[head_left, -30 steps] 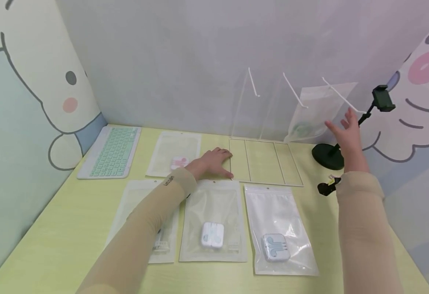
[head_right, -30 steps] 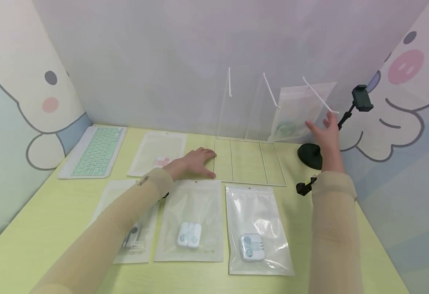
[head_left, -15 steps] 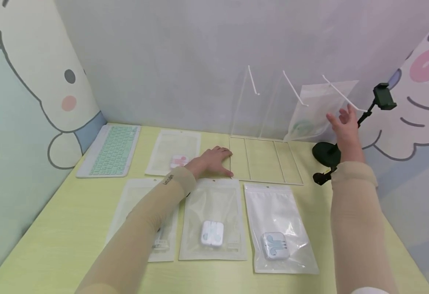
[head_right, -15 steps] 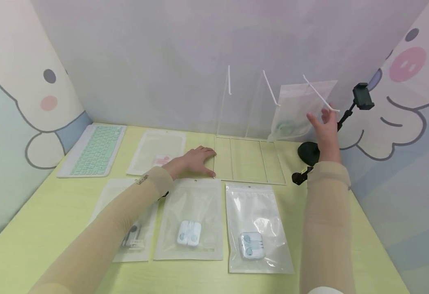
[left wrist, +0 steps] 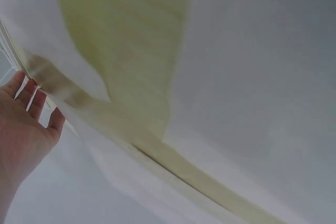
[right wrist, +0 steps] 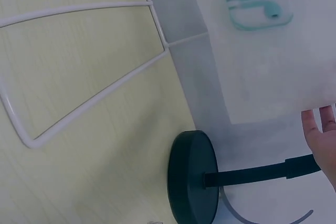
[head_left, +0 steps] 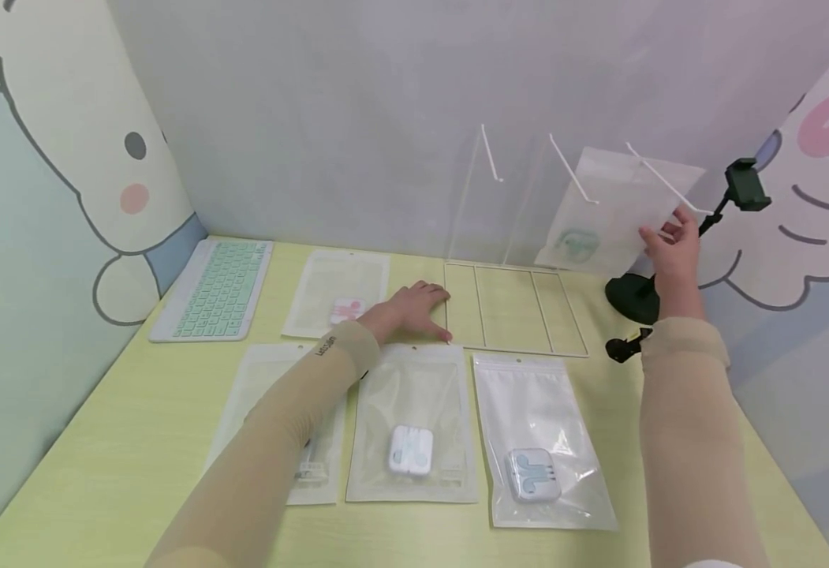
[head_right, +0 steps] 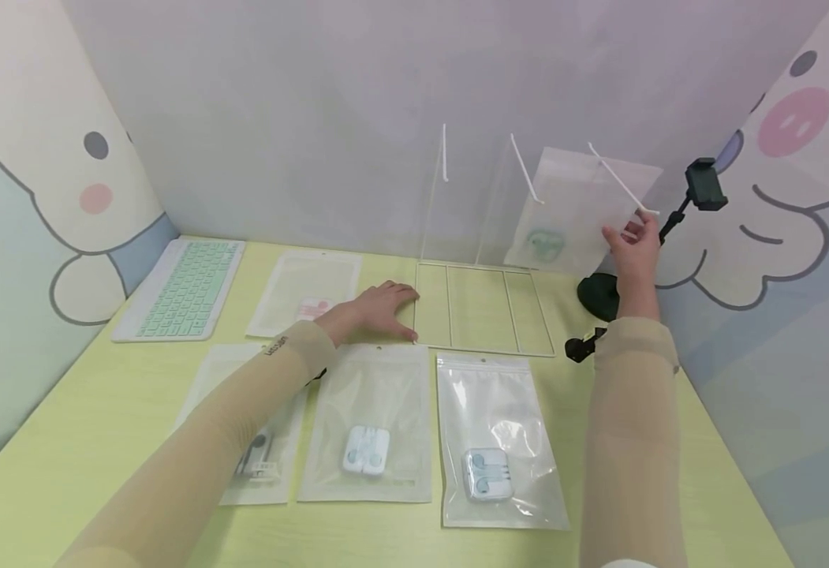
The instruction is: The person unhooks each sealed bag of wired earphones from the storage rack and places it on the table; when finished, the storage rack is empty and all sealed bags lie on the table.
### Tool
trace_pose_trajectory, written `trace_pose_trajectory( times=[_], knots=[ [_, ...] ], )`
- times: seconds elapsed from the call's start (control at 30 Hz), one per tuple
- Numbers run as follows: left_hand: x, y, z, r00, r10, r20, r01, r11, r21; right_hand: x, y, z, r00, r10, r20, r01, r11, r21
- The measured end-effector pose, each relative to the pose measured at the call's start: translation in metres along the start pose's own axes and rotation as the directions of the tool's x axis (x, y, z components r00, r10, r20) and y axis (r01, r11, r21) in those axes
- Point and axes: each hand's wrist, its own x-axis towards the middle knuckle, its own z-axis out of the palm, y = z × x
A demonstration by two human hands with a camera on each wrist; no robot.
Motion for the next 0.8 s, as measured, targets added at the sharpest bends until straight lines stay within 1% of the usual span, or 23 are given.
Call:
trace_pose_trajectory(
  times=[0.1,0.17,0.23,0.5,0.8],
  knots=[
    [0.0,0.0,0.0,1.0,0.0,0.002,0.0,1.0,0.002,-0.003,0.002,-0.002,1.0,-0.009,-0.01,0.009,1.0,0.001],
    [0.0,0.0,0.0,1.0,-0.001,0.004,0.001,1.0,0.0,-0.005,0.003,-0.003,1.0,-0.025,-0.01,0.025,0.999,-0.021],
    [-0.001,0.0,0.0,1.0,-0.002,0.006,0.002,1.0,-0.006,-0.008,0.005,-0.004,0.999,-0.05,-0.014,0.05,0.998,-0.037],
    [0.0,-0.003,0.002,1.0,-0.014,0.004,0.014,1.0,-0.014,-0.019,0.01,-0.005,0.987,-0.162,-0.01,0.162,0.987,-0.015],
    [0.001,-0.004,0.002,1.0,-0.013,0.002,0.013,1.0,-0.01,-0.031,0.007,-0.007,0.981,-0.194,0.011,0.194,0.977,-0.084]
  ],
)
